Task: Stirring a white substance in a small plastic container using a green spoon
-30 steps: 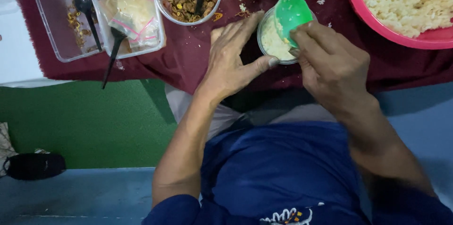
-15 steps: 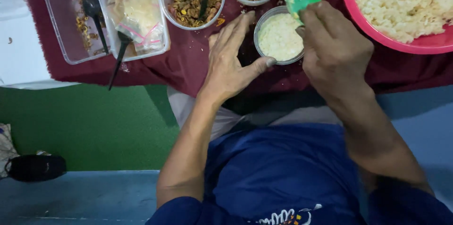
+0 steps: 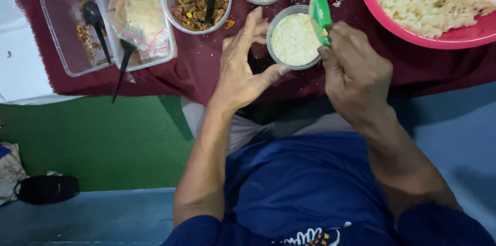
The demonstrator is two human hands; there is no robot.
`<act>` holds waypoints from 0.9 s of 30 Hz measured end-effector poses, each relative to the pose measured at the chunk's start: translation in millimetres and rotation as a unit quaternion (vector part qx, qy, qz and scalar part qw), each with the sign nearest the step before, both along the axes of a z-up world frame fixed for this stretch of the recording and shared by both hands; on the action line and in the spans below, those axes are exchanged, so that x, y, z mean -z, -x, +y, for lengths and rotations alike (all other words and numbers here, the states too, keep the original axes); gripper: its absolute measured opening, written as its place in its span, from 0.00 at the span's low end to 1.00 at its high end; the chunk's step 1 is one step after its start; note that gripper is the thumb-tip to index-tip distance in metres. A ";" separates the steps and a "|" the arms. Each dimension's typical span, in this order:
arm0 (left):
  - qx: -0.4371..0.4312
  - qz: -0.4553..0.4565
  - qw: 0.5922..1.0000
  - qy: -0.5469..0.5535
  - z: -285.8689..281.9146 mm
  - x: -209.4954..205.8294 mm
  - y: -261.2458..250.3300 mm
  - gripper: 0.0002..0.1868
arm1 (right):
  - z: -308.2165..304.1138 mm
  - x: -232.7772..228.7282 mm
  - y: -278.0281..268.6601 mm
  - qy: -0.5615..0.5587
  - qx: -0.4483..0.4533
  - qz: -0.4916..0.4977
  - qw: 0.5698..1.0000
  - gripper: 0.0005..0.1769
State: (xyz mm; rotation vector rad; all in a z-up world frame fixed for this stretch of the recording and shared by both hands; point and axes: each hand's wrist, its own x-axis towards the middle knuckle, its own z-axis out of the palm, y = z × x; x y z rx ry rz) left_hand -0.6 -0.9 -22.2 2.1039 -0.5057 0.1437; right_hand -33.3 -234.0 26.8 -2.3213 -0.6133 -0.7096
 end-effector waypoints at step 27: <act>-0.008 -0.001 0.995 -0.096 -2.5 -10.9 -5.2 0.39 | 12.3 -44.5 -6.4 0.456 0.039 0.016 0.889 0.09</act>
